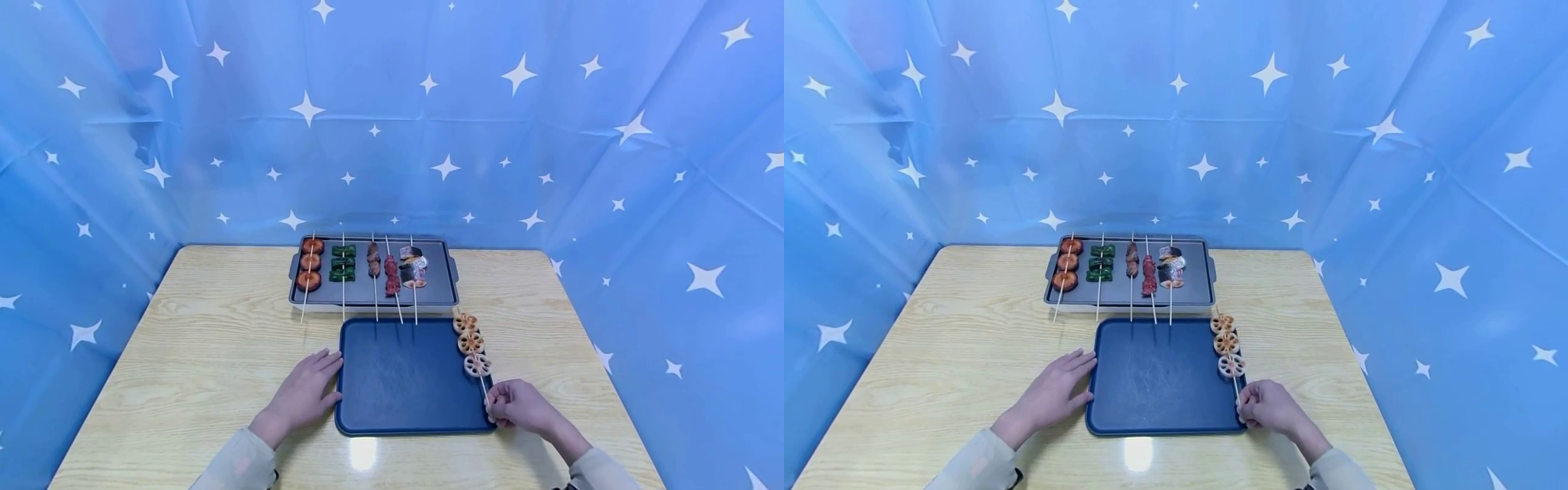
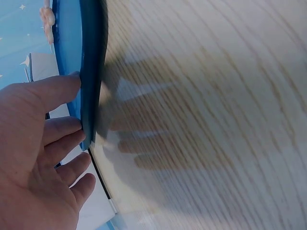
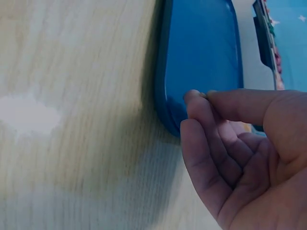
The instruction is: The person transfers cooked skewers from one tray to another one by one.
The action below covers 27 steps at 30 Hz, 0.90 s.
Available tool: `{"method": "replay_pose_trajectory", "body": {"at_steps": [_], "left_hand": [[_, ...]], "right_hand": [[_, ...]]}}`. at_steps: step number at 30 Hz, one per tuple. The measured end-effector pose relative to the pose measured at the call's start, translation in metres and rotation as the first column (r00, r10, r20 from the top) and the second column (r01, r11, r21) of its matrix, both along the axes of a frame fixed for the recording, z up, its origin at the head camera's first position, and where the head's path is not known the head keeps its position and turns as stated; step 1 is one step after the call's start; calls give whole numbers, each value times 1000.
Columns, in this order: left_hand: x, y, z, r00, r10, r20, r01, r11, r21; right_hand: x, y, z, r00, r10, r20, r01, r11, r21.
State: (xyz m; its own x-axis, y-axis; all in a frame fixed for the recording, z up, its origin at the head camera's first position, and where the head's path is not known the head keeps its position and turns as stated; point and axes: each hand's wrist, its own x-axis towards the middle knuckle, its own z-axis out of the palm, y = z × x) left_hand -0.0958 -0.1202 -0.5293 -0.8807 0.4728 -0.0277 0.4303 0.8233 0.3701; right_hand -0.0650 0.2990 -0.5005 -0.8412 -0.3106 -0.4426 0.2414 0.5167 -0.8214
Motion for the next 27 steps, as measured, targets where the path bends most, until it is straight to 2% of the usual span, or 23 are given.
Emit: {"method": "replay_pose_trajectory", "body": {"at_steps": [7,14,17,21,27], "left_hand": [[1,0,0,1000,-8,-23,8,1000,7],[0,0,1,1000,-11,-29,11,1000,-15],[0,0,1,1000,-9,-22,8,1000,-15],[0,0,0,1000,-11,-26,10,1000,-11],[1,0,-3,999,-16,-49,16,1000,3]], "right_hand": [[5,-3,0,999,32,24,-33,999,16],[6,-5,0,999,30,-14,-29,994,109],[5,-6,1,995,66,-80,-48,977,207],[3,-7,2,982,112,-155,-53,937,344],[2,-8,4,976,136,-168,-59,916,398]]}}
